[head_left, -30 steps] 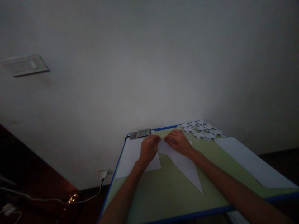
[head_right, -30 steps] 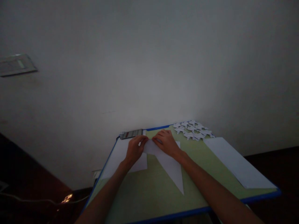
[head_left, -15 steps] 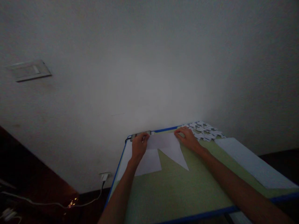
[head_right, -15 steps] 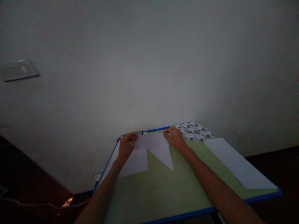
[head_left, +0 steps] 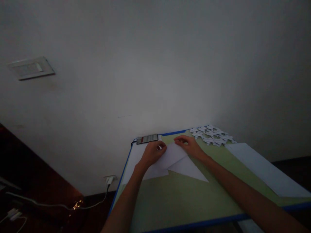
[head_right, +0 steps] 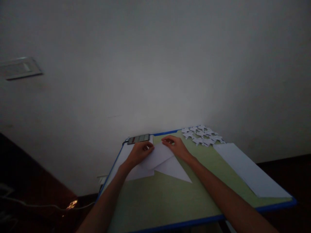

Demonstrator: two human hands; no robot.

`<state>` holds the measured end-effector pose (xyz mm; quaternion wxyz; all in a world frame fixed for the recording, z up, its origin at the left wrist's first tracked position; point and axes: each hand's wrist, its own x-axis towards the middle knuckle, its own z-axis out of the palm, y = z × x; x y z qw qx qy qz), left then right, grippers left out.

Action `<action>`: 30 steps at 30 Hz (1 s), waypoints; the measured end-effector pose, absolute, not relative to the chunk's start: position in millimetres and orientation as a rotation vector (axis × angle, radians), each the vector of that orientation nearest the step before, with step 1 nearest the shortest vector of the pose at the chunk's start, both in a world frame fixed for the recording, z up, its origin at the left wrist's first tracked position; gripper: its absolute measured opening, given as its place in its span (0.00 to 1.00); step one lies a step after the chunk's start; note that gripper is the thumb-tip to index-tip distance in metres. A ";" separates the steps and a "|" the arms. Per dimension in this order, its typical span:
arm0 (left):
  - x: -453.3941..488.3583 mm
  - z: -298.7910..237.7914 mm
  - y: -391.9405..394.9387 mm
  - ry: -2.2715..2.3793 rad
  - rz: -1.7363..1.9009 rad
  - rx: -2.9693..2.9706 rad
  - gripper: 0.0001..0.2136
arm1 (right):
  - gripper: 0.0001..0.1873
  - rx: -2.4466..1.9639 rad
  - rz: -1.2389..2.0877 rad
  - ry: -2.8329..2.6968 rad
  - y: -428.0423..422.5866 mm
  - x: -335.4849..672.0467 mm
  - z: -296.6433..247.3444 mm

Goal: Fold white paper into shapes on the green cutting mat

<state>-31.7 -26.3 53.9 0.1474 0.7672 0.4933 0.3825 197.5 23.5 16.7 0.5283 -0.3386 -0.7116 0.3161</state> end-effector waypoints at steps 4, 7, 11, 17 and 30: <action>-29.2 57.4 -29.1 1.413 1.110 2.227 0.06 | 0.12 -0.811 0.749 -1.637 19.0 195.2 23.5; -30.9 57.7 -27.5 1.489 1.106 2.260 0.07 | 0.11 -0.815 0.694 -1.588 21.3 201.0 28.7; -35.0 58.1 -24.0 1.560 1.123 2.221 0.08 | 0.13 -0.869 0.601 -1.497 32.1 214.3 27.9; -35.2 63.3 -28.3 1.688 0.823 2.311 0.12 | 0.18 -0.930 0.587 -1.475 42.0 223.5 20.2; -29.9 59.8 -30.0 1.474 0.817 2.302 0.11 | 0.15 -0.796 0.680 -1.686 17.5 192.7 21.1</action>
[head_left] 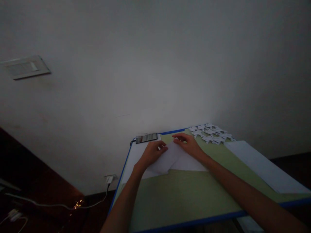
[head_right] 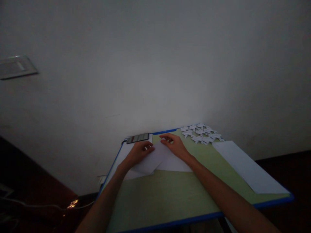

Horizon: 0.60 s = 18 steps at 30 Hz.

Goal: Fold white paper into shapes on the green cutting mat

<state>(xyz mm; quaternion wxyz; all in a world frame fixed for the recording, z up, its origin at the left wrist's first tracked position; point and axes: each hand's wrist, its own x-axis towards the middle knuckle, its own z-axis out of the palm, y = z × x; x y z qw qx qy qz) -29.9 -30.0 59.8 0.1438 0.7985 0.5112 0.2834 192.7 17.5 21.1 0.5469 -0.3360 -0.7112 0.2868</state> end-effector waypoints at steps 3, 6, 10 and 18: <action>-31.7 58.1 -28.9 1.471 0.811 2.239 0.12 | 0.15 -0.841 0.671 -1.654 21.0 198.5 22.1; -33.2 61.3 -31.8 1.457 0.774 2.169 0.14 | 0.15 -0.866 0.676 -1.655 22.8 201.5 22.5; -35.7 68.1 -35.7 1.447 0.781 2.049 0.16 | 0.16 -0.882 0.695 -1.638 25.7 201.9 19.6; -27.7 53.5 -29.3 1.445 0.712 2.167 0.08 | 0.15 -0.822 0.759 -1.752 22.8 195.0 13.6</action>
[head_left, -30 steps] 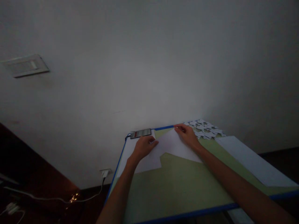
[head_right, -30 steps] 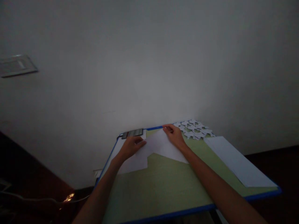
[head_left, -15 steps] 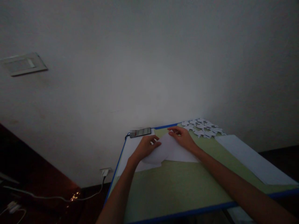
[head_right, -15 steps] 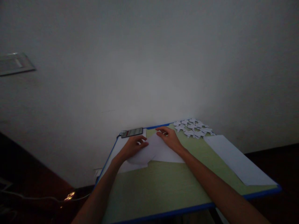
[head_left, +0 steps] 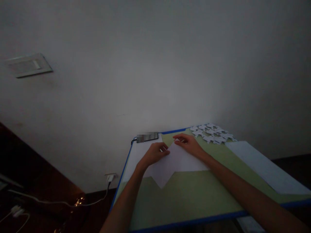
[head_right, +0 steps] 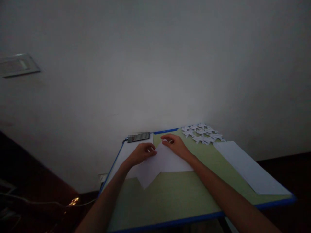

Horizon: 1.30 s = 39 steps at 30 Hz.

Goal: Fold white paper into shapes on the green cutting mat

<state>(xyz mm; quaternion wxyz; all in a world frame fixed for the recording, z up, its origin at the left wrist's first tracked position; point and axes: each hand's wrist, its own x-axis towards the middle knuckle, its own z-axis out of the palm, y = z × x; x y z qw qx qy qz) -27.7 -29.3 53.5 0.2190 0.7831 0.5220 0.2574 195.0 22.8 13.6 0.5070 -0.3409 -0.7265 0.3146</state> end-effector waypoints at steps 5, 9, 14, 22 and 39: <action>-13.2 44.9 -29.3 1.363 0.905 2.173 0.09 | 0.15 -0.728 0.793 -1.886 13.4 188.4 14.5; -10.0 40.8 -28.3 1.358 0.952 2.203 0.10 | 0.14 -0.709 0.765 -1.920 10.7 187.7 15.8; -11.2 43.8 -29.9 1.416 0.890 2.227 0.09 | 0.12 -0.726 0.713 -1.884 9.3 187.5 18.5; -7.7 49.1 -33.1 1.487 0.910 2.175 0.07 | 0.10 -0.720 0.694 -1.825 3.6 185.3 22.6; -10.8 50.6 -33.4 1.448 0.853 2.104 0.07 | 0.12 -0.841 0.617 -1.626 18.9 206.3 29.2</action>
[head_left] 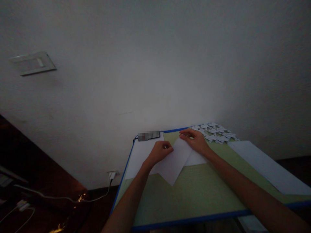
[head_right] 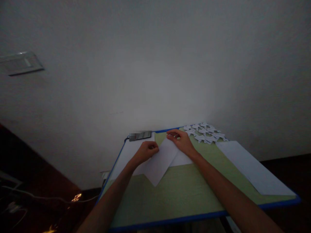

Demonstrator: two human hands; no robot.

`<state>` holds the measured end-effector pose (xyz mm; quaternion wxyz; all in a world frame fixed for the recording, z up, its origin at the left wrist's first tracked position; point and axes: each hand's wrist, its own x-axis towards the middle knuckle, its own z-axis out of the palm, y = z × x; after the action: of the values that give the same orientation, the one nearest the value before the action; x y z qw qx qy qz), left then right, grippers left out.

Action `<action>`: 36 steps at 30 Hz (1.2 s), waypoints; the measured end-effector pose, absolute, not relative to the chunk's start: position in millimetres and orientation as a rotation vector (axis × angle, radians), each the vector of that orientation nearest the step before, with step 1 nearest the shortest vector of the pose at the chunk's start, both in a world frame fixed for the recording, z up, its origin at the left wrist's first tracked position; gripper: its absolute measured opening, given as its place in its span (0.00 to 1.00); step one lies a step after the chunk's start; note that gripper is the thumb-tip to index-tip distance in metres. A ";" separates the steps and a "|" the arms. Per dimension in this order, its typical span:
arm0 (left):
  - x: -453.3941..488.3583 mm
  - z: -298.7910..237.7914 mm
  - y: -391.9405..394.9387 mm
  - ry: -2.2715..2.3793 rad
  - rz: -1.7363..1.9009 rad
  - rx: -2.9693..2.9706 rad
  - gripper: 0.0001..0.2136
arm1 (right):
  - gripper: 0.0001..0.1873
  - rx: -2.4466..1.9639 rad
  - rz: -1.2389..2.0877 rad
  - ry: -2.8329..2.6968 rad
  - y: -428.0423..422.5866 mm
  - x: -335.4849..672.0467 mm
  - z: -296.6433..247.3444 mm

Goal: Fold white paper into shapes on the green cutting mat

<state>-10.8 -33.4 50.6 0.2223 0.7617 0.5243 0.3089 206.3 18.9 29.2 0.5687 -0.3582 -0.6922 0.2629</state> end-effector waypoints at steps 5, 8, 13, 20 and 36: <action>-13.1 53.5 -33.7 1.448 0.839 2.115 0.08 | 0.14 -0.872 0.597 -1.529 30.2 220.5 27.4; -14.9 53.7 -33.1 1.469 0.829 2.126 0.08 | 0.16 -0.896 0.572 -1.478 36.0 228.8 26.0; -16.8 52.6 -32.7 1.480 0.824 2.136 0.08 | 0.17 -0.955 0.572 -1.401 43.2 240.3 24.8; -22.0 48.4 -28.9 1.561 0.775 2.131 0.09 | 0.18 -0.979 0.556 -1.373 55.4 250.5 17.9; -9.7 40.0 -41.3 1.537 0.700 2.415 0.33 | 0.16 -0.991 0.582 -1.486 48.8 237.7 12.8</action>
<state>-9.7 -41.3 40.0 0.0973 0.8156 0.5191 0.2364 237.7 48.8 12.8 0.5904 -0.4257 -0.6385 0.2499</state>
